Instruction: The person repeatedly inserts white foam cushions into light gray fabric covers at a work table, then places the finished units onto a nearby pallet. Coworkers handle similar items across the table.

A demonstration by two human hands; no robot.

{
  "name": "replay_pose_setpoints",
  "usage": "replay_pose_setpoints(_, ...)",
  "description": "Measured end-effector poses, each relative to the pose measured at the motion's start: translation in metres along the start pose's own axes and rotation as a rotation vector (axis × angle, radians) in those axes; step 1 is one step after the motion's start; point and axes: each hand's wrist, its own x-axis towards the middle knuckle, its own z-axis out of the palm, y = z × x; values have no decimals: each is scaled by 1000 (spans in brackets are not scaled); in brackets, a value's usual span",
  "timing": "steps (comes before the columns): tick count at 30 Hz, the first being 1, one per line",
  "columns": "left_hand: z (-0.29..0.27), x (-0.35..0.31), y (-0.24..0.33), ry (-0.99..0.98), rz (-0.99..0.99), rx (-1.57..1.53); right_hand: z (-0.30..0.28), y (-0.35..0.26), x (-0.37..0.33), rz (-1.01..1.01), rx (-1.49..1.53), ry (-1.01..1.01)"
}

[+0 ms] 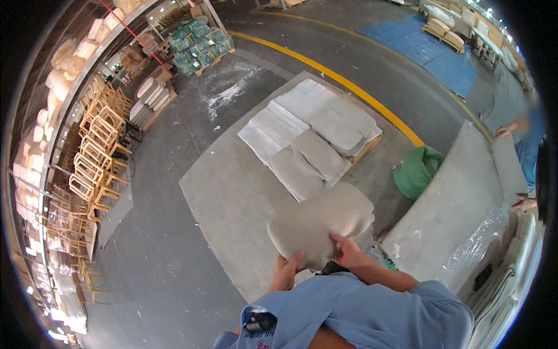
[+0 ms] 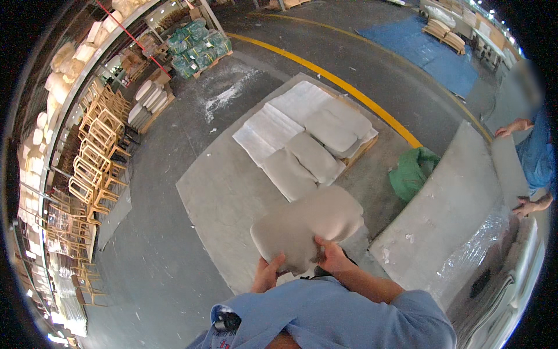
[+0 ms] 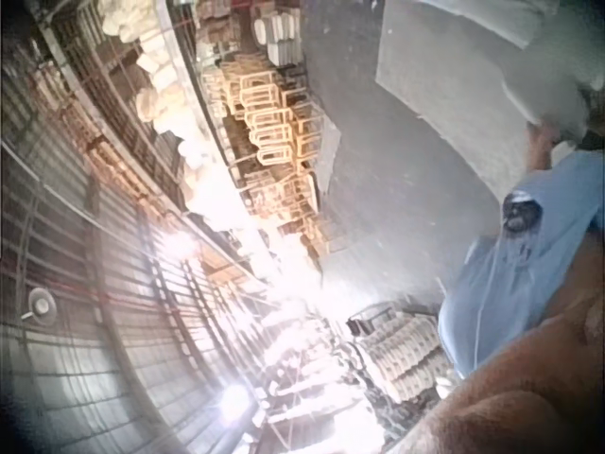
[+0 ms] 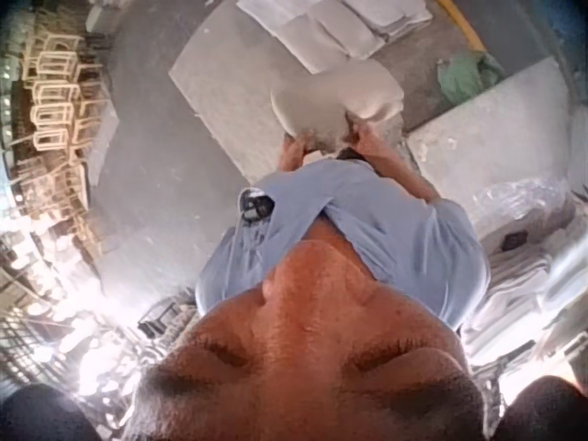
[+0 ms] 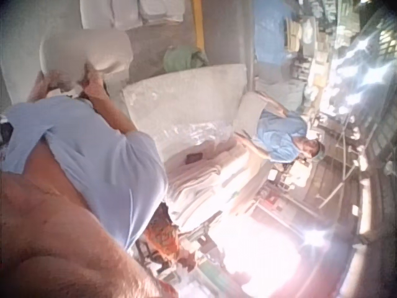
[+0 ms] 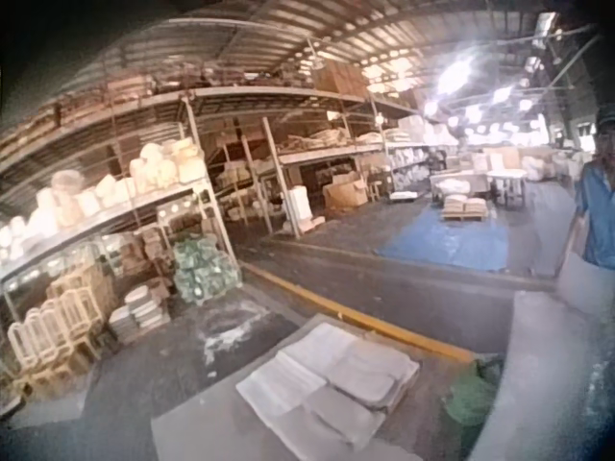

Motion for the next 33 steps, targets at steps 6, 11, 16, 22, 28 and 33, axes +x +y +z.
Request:
replay_pose_setpoints(6,-55,51,-6,98,-361,24,35,-8,92,30,-135,279)
replay_pose_setpoints(11,-89,99,22,-55,-226,616,60,-49,201,-123,-230,475)
replay_pose_setpoints(16,-102,147,72,243,-423,549,102,-82,319,-303,-282,575)
replay_pose_setpoints(22,-111,188,94,455,-473,149,136,-140,484,-354,-176,509)
replay_pose_setpoints(28,-115,213,72,487,-672,58,179,-180,612,-436,-129,427)
replay_pose_setpoints(33,-105,220,65,535,-784,-13,149,-157,699,-264,-104,391)
